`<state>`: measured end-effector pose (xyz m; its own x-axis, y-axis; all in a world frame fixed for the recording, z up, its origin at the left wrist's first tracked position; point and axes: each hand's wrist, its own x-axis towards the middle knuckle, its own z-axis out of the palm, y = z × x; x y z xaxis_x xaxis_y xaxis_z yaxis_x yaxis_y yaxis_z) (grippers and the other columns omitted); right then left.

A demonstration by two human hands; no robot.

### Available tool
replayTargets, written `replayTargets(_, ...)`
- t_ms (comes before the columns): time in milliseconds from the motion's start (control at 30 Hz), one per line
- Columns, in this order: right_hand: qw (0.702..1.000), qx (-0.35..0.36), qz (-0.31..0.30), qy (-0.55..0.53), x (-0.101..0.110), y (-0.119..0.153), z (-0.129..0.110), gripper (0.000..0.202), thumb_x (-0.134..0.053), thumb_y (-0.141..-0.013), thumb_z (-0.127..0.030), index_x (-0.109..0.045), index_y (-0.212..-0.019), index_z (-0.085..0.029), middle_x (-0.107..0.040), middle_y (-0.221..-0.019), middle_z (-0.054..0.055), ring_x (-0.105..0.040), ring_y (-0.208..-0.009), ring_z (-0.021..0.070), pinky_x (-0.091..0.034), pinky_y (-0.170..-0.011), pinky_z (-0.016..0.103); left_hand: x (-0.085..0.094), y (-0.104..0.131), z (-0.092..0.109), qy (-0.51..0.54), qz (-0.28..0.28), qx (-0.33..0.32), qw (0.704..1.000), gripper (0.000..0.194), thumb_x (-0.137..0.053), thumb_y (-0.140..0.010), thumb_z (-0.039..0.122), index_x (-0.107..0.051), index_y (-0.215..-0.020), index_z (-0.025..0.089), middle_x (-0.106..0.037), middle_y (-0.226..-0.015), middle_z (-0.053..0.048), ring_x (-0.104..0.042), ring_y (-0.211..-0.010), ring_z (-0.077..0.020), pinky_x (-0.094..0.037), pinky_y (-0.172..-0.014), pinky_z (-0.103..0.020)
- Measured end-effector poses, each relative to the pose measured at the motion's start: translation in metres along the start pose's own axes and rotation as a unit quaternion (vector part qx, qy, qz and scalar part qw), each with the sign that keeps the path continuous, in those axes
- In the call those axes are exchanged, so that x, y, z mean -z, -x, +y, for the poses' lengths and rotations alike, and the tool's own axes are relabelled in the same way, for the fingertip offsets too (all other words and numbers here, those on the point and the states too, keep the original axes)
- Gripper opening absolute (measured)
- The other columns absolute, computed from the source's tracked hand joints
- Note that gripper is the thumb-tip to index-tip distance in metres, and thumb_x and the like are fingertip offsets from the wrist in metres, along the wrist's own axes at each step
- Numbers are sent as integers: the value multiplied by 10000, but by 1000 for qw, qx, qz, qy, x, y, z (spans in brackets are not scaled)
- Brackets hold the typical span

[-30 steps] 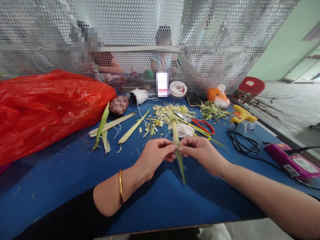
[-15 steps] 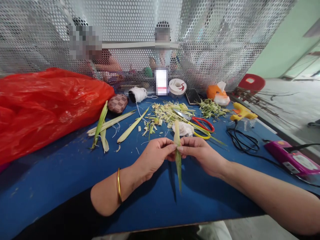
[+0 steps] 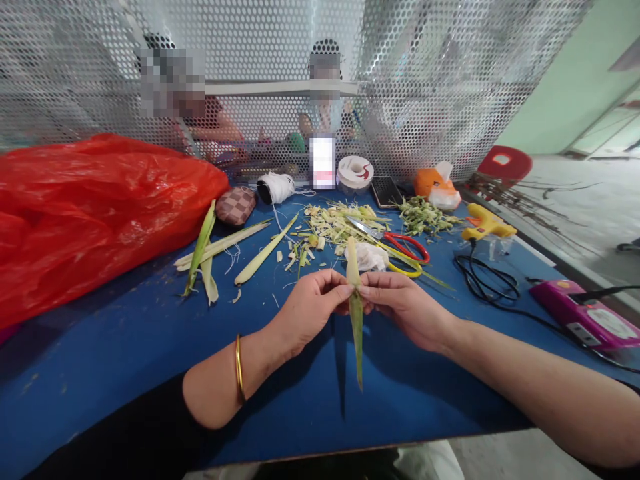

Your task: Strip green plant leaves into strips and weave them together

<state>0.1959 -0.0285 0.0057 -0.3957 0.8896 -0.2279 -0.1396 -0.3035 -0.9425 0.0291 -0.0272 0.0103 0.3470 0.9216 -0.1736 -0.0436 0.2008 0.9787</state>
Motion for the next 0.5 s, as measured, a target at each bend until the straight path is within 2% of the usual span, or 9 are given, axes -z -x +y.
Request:
replayTargets(133, 1000, 3, -1, -5, 0, 1, -3, 202, -733, -728, -319, -641, -661, -153, -553, -622, -12, -466, -605, 107, -352, -600, 246, 1, -1, 0, -65, 29, -26, 997, 120, -610, -781, 220, -590, -679, 159, -543, -587, 41, -482, -553, -85, -405, -584, -225)
replayTargets(300, 1000, 13, -15, -11, 0, 6, -7, 133, -701, -749, -275, -651, -702, -161, -558, -639, -12, -475, -616, 108, -353, -601, 243, 4, -2, 0, -125, 67, -45, 989, 129, -601, -774, 210, -566, -656, 170, -562, -590, 38, -510, -558, -94, -406, -581, -223)
replayTargets(500, 998, 52, -17, -14, -1, 12, -13, 96, -700, -740, -272, -667, -730, -182, -632, -805, 29, -551, -820, 173, -407, -788, 295, 9, -5, -1, -145, 120, -41, 981, 99, -579, -773, 204, -558, -680, 178, -588, -585, 26, -567, -564, -110, -432, -577, -228)
